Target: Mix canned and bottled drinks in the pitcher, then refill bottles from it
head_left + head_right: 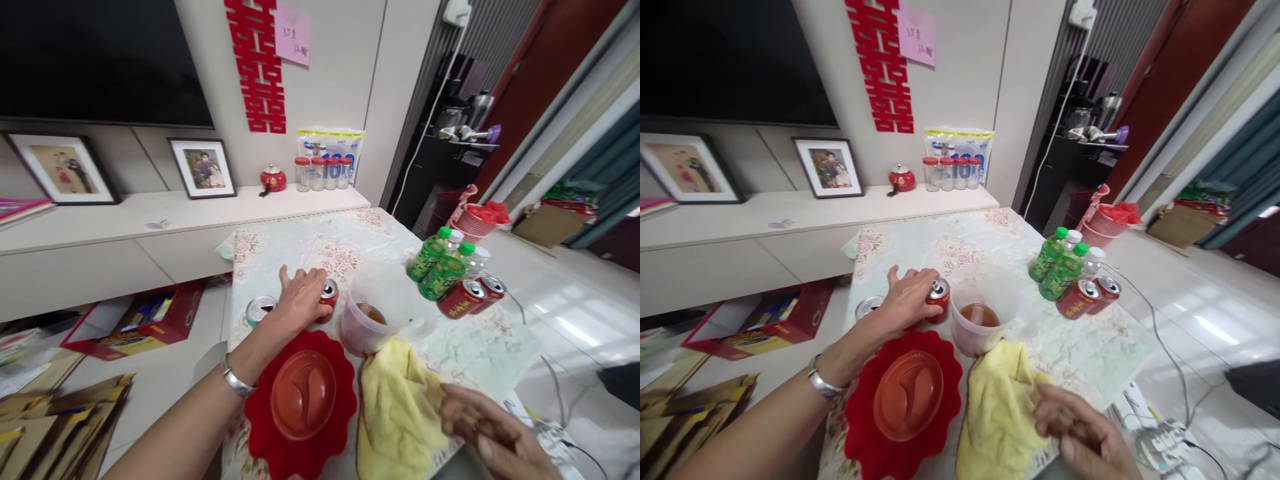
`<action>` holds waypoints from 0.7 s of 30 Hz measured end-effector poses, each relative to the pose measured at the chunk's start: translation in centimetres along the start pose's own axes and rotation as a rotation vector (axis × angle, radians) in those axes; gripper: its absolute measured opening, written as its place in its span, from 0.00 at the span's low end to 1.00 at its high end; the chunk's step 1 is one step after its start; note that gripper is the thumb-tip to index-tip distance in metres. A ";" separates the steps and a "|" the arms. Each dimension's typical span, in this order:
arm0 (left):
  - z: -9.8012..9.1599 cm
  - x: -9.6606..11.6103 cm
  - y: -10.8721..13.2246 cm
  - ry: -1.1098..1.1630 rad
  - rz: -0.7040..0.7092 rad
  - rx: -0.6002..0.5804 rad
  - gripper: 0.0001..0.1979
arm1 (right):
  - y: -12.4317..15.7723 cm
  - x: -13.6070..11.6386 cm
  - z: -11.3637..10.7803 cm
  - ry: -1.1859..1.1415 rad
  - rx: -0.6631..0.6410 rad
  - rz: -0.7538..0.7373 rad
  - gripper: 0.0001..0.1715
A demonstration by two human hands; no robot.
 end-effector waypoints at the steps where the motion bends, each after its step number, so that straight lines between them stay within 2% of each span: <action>1: 0.3 0.0 0.0 -0.017 0.003 0.002 0.17 | -0.6 -0.5 -2.2 0.033 0.153 -0.023 0.34; 3: 0.7 0.1 0.1 -0.046 0.006 0.007 0.17 | -1.5 -1.3 -6.5 0.119 0.456 -0.039 0.35; 4: 0.8 0.1 0.1 -0.057 0.010 0.010 0.17 | -2.1 -1.6 -8.0 0.152 0.544 -0.059 0.37; 7: 1.1 0.0 0.2 -0.087 0.012 0.021 0.20 | -4.4 -2.2 -12.2 0.230 0.716 -0.125 0.40; 10: 1.0 -0.4 0.4 -0.106 0.006 0.043 0.28 | -6.3 -2.2 -15.3 0.335 0.831 -0.169 0.33; 12: 0.6 -0.7 0.9 -0.109 -0.001 0.091 0.33 | -7.8 -1.9 -16.3 0.412 0.855 -0.175 0.25; 15: -0.8 -1.0 2.6 -0.089 0.013 0.277 0.30 | -10.1 -1.3 -16.3 0.509 0.845 -0.184 0.21; 19: -2.6 -0.7 7.7 0.036 0.124 0.641 0.19 | -12.7 -0.4 -15.5 0.596 0.838 -0.213 0.23; 21: -2.0 -0.2 10.5 0.078 0.210 0.731 0.18 | -13.4 0.1 -15.5 0.630 0.863 -0.215 0.23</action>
Point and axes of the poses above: each hand's wrist, its own y-axis away from the middle knuckle, its own z-axis out of the palm, x = y × z, the point moved 10 cm from there along -y, towards the middle knuckle, and after that the axes turned 12 degrees about -z, right-handed, at the moved point
